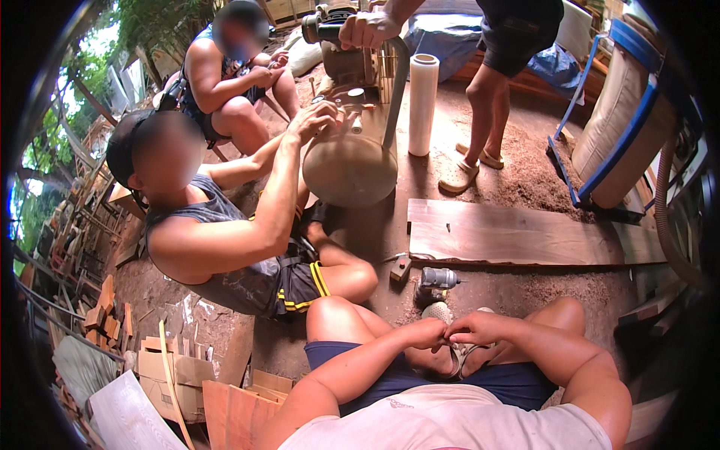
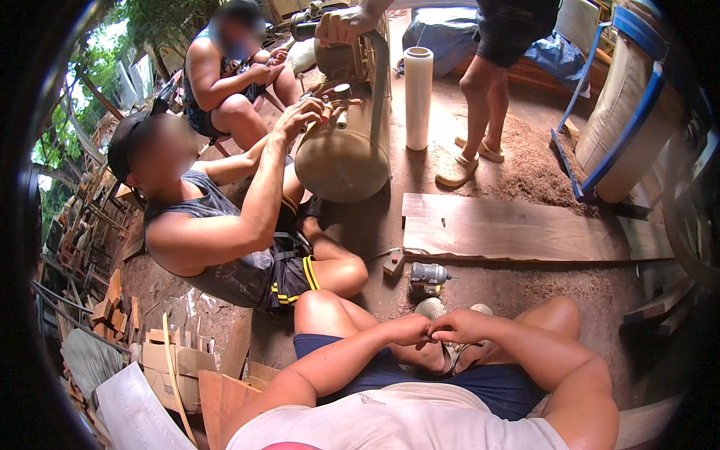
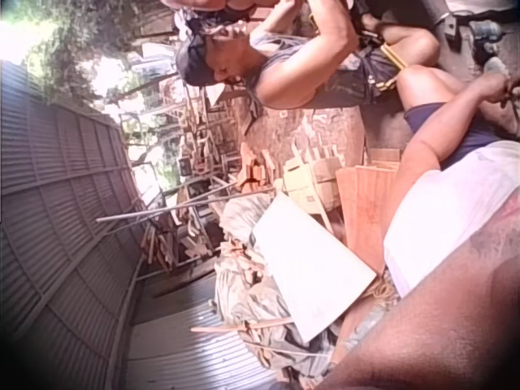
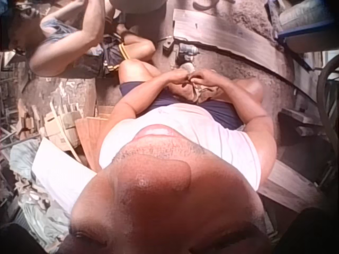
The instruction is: Inspecting and assembling the pressure manifold and gauge for an air compressor.
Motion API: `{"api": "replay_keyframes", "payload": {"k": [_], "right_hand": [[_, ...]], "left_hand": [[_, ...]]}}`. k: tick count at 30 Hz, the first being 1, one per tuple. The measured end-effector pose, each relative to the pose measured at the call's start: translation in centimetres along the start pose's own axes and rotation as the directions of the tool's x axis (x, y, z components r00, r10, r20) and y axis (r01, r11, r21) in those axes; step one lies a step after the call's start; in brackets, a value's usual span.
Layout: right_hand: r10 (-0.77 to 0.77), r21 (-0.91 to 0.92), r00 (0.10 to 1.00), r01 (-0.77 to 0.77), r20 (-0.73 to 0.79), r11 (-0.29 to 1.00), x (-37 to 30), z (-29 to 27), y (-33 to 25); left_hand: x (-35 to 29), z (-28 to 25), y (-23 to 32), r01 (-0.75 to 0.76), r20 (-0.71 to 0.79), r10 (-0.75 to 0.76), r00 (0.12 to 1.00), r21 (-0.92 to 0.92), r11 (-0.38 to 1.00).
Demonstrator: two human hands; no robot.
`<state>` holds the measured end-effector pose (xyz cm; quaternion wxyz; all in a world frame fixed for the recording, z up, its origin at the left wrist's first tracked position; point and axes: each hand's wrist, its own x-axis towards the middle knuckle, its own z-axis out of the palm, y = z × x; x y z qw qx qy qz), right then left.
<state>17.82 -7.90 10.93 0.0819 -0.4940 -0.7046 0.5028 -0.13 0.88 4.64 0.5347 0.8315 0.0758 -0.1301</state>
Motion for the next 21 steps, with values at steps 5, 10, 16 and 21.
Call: {"api": "replay_keyframes", "payload": {"k": [5, 10, 16, 21], "right_hand": [[0.020, -0.007, 1.000, -0.020, 0.006, 1.000, 0.10, -0.08, -0.19], [0.027, -0.003, 1.000, -0.027, 0.003, 1.000, 0.05, -0.19, -0.49], [0.033, -0.030, 0.999, -0.032, 0.004, 0.999, 0.04, -0.09, -0.23], [0.028, -0.037, 1.000, -0.028, 0.002, 0.999, 0.03, -0.18, -0.46]], "left_hand": [[0.10, 0.27, -0.55, -0.009, -0.010, 0.009, 1.000, 0.006, 1.000], [0.03, 0.07, -0.25, 0.002, 0.001, -0.002, 1.000, 0.024, 1.000], [0.03, 0.10, -0.03, 0.002, -0.010, -0.002, 1.000, -0.017, 1.000], [0.19, 0.41, -0.69, -0.002, -0.009, 0.002, 1.000, -0.005, 1.000]]}}
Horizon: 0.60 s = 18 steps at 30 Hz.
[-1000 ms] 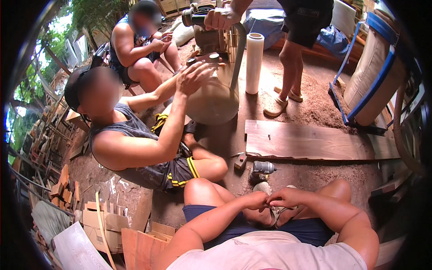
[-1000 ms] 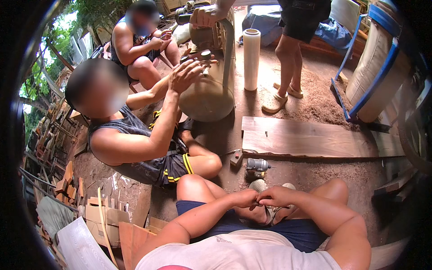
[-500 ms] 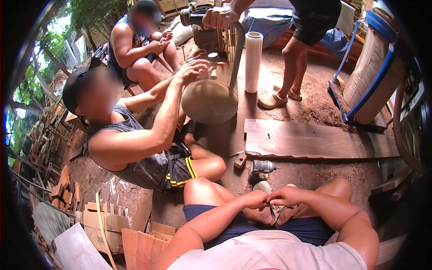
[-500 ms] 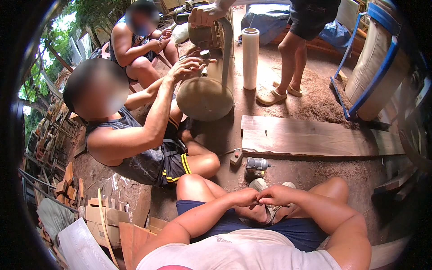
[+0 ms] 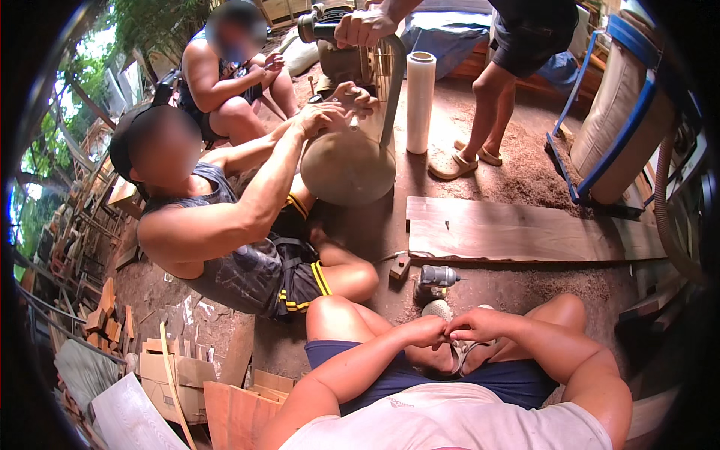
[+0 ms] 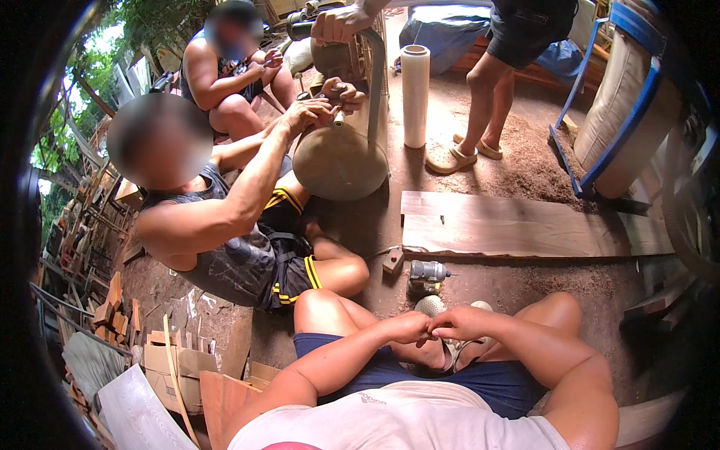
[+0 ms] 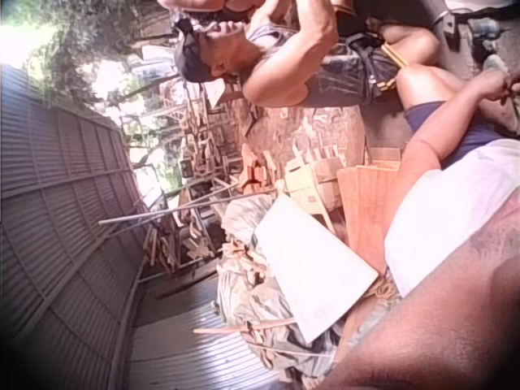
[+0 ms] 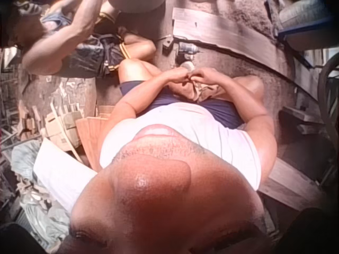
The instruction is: Inspecting and assembling the pressure manifold and gauge for an air compressor.
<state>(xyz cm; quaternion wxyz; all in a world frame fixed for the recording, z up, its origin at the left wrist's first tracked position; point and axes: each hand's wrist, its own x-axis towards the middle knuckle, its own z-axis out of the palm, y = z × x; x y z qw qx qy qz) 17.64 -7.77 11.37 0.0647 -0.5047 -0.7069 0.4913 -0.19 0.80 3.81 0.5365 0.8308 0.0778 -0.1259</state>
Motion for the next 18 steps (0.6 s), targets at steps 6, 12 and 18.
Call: {"api": "replay_keyframes", "payload": {"k": [6, 12, 18], "right_hand": [[0.010, 0.003, 1.000, -0.010, -0.002, 1.000, -0.1, 0.0, 0.0], [-0.016, 0.018, 1.000, 0.016, -0.013, 1.000, -0.1, 0.0, 0.2], [0.022, 0.028, 1.000, -0.022, 0.014, 0.999, 0.0, -0.3, 0.0]], "left_hand": [[0.1, 0.1, 0.0, 0.003, 0.006, -0.003, 1.000, 0.009, 1.000], [0.0, -0.1, 0.4, 0.003, -0.002, -0.004, 1.000, -0.027, 1.000], [-0.3, -0.3, 0.7, 0.009, -0.004, -0.009, 1.000, -0.032, 0.999]]}}
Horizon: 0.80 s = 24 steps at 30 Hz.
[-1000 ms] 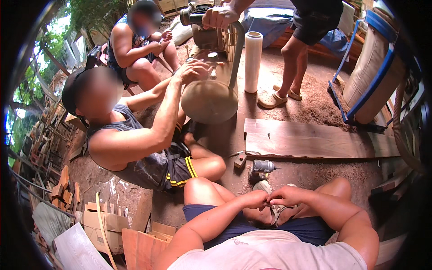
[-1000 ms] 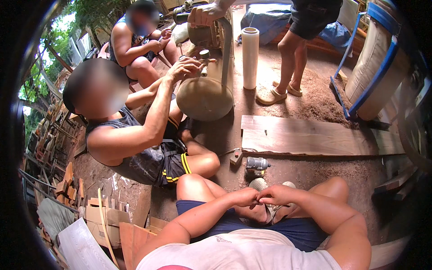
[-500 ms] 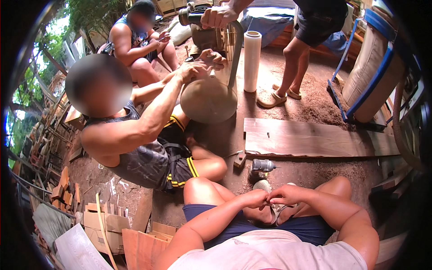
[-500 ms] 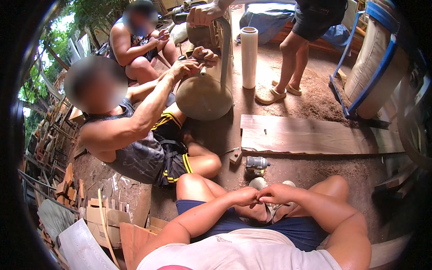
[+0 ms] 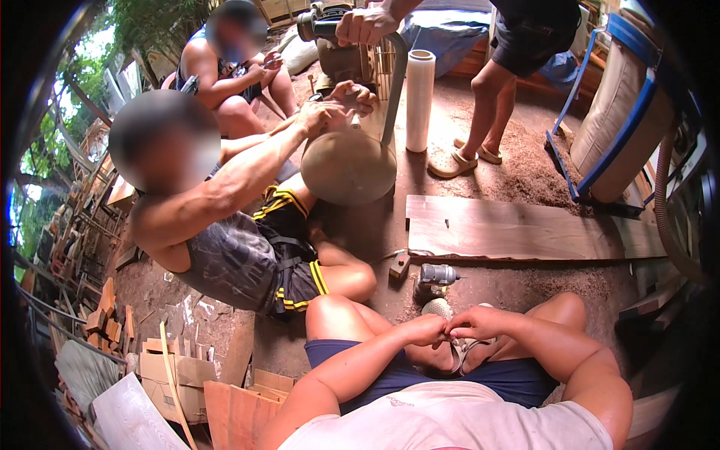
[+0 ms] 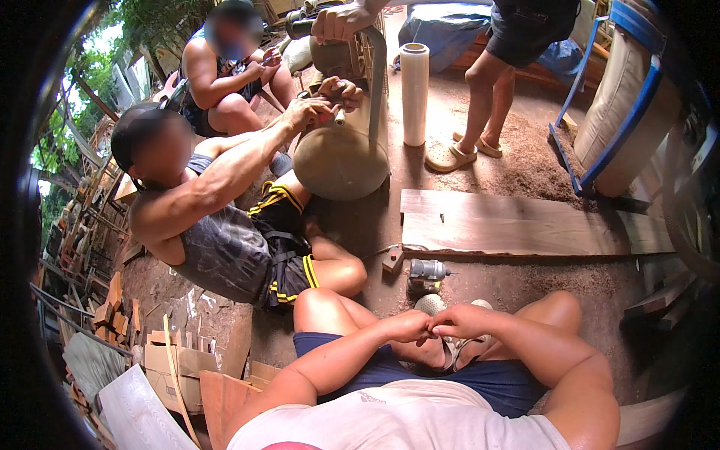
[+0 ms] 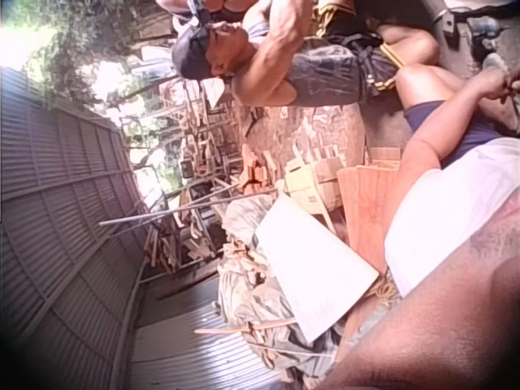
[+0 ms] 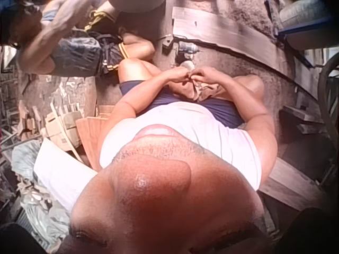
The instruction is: Inspecting and assembling the pressure manifold and gauge for an air compressor.
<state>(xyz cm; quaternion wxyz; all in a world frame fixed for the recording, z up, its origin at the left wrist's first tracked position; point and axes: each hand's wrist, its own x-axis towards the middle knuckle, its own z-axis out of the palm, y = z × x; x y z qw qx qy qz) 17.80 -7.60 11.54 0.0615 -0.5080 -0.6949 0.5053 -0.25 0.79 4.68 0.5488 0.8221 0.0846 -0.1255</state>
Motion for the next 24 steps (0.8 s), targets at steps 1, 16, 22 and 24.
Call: {"api": "replay_keyframes", "payload": {"k": [1, 16, 22, 24], "right_hand": [[0.001, 0.000, 1.000, -0.001, 0.000, 1.000, 0.0, 0.1, 0.2], [-0.003, 0.005, 1.000, 0.003, -0.013, 1.000, 0.1, -0.1, 0.0], [0.000, 0.017, 1.000, 0.000, -0.001, 1.000, 0.1, -0.4, -0.2], [-0.011, 0.014, 1.000, 0.011, -0.008, 1.000, 0.1, -0.3, -0.1]], "left_hand": [[0.1, 0.1, -0.1, 0.000, 0.001, 0.000, 1.000, 0.000, 1.000], [0.0, -0.2, 0.0, -0.007, -0.004, 0.007, 1.000, 0.030, 1.000], [0.1, 0.0, -0.5, -0.008, -0.003, 0.008, 1.000, 0.041, 0.999], [0.0, -0.2, -0.2, -0.016, -0.011, 0.017, 1.000, 0.032, 0.999]]}}
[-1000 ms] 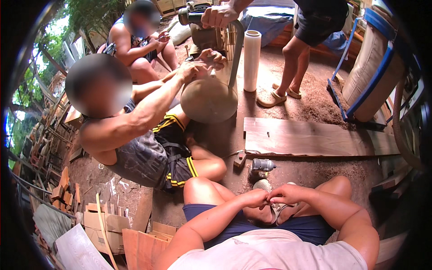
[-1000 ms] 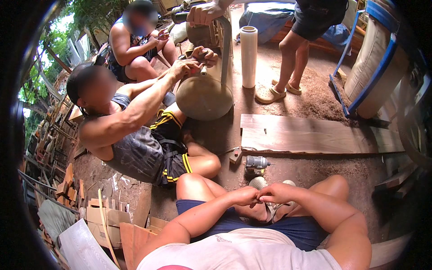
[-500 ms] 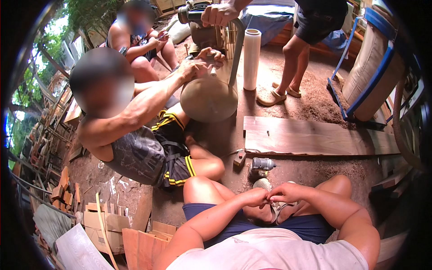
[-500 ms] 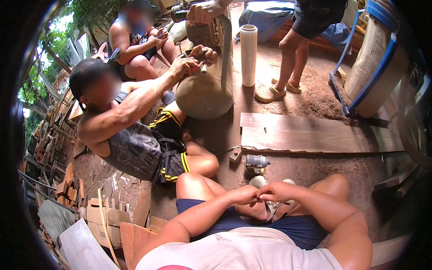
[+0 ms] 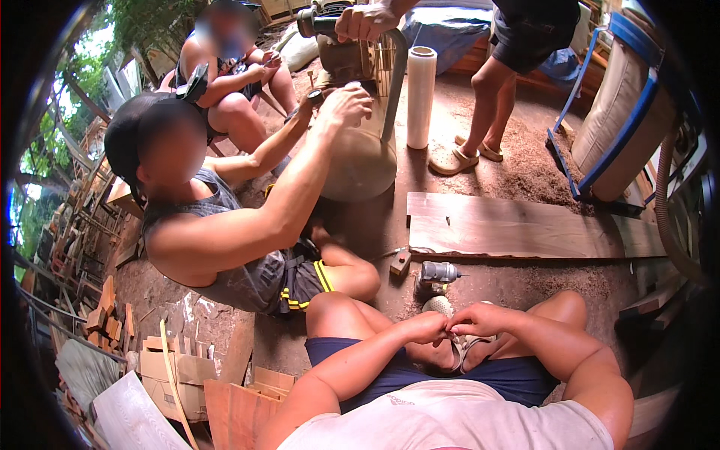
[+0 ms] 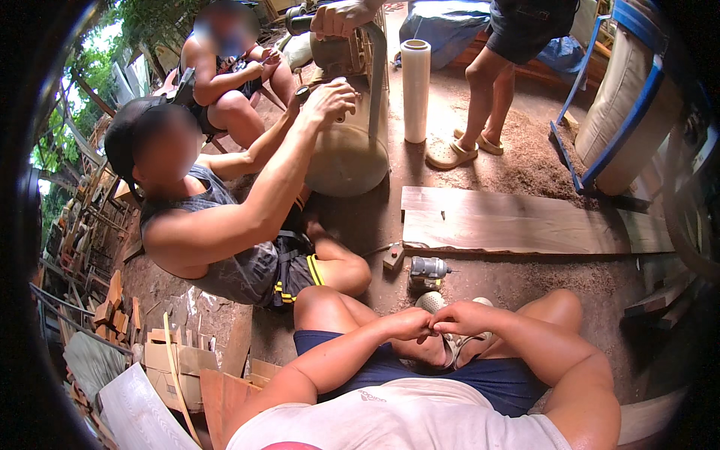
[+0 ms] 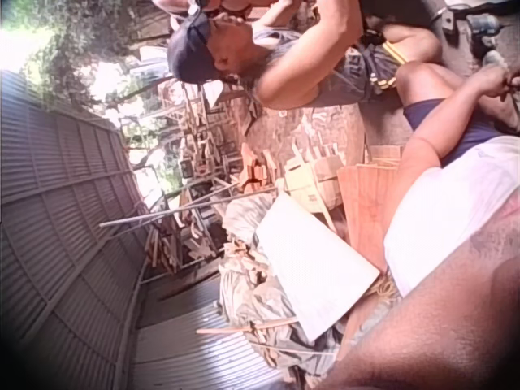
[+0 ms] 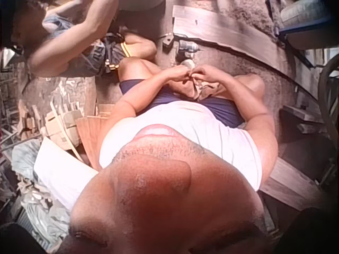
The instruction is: Inspecting and assembling the pressure manifold and gauge for an air compressor.
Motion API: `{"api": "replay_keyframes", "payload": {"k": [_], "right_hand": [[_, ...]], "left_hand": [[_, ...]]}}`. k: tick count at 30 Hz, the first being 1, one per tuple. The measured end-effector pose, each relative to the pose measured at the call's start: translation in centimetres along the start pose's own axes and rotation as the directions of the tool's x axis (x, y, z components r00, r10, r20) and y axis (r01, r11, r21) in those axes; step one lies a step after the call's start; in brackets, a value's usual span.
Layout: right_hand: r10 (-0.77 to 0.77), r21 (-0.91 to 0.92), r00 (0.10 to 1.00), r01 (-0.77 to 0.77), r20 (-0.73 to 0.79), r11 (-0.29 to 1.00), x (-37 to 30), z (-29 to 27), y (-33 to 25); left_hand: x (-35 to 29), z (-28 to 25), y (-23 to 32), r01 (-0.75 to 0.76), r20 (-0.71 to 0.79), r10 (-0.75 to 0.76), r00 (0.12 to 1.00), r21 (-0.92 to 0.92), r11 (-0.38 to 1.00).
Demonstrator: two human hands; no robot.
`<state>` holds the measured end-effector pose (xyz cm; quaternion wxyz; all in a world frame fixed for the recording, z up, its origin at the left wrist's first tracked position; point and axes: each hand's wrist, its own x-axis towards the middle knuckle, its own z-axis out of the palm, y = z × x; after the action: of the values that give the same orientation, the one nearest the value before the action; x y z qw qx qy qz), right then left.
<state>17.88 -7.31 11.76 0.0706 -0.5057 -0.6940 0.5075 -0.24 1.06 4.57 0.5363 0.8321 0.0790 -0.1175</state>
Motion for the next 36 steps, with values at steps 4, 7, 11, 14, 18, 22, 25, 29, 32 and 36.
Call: {"api": "replay_keyframes", "payload": {"k": [4, 7, 11, 14, 18, 22, 25, 29, 32, 36], "right_hand": [[-0.006, 0.006, 1.000, 0.006, -0.004, 1.000, -0.03, 0.04, 0.13], [-0.007, 0.008, 1.000, 0.007, -0.005, 1.000, -0.02, 0.09, 0.20], [0.001, 0.016, 1.000, -0.001, -0.004, 1.000, 0.00, 0.25, 0.49], [0.001, 0.009, 1.000, -0.001, 0.001, 1.000, 0.07, 0.26, 0.60], [-0.007, 0.007, 1.000, 0.007, -0.002, 1.000, 0.02, 0.25, 0.75], [-0.006, -0.001, 1.000, 0.006, -0.001, 1.000, 0.02, 0.12, 0.39], [-0.004, -0.006, 1.000, 0.004, -0.007, 1.000, 0.03, 0.20, 0.49], [0.005, -0.005, 1.000, -0.005, -0.005, 1.000, 0.04, 0.10, 0.28], [0.019, -0.005, 1.000, -0.019, -0.004, 1.000, 0.09, 0.21, 0.56], [0.029, 0.000, 1.000, -0.029, -0.011, 1.000, 0.15, 0.27, 0.44]], "left_hand": [[-0.17, -0.30, 0.52, -0.001, 0.012, 0.000, 1.000, 0.001, 1.000], [-0.19, -0.26, 0.52, 0.014, 0.017, -0.015, 1.000, 0.008, 1.000], [-0.18, -0.16, 0.39, -0.006, 0.012, 0.005, 1.000, 0.008, 1.000], [-0.20, -0.16, 0.37, -0.012, 0.005, 0.012, 1.000, -0.005, 1.000], [-0.15, -0.30, 0.63, -0.011, 0.007, 0.011, 1.000, -0.005, 1.000], [-0.06, -0.08, 0.23, -0.020, 0.000, 0.020, 1.000, -0.006, 1.000], [-0.03, -0.08, 0.23, -0.006, 0.007, 0.006, 1.000, -0.022, 1.000], [-0.05, -0.08, 0.23, 0.012, 0.010, -0.012, 1.000, -0.023, 1.000], [-0.16, -0.26, 0.54, 0.019, 0.007, -0.019, 1.000, -0.019, 1.000], [-0.16, -0.10, 0.34, 0.032, 0.003, -0.032, 0.999, -0.012, 0.999]]}}
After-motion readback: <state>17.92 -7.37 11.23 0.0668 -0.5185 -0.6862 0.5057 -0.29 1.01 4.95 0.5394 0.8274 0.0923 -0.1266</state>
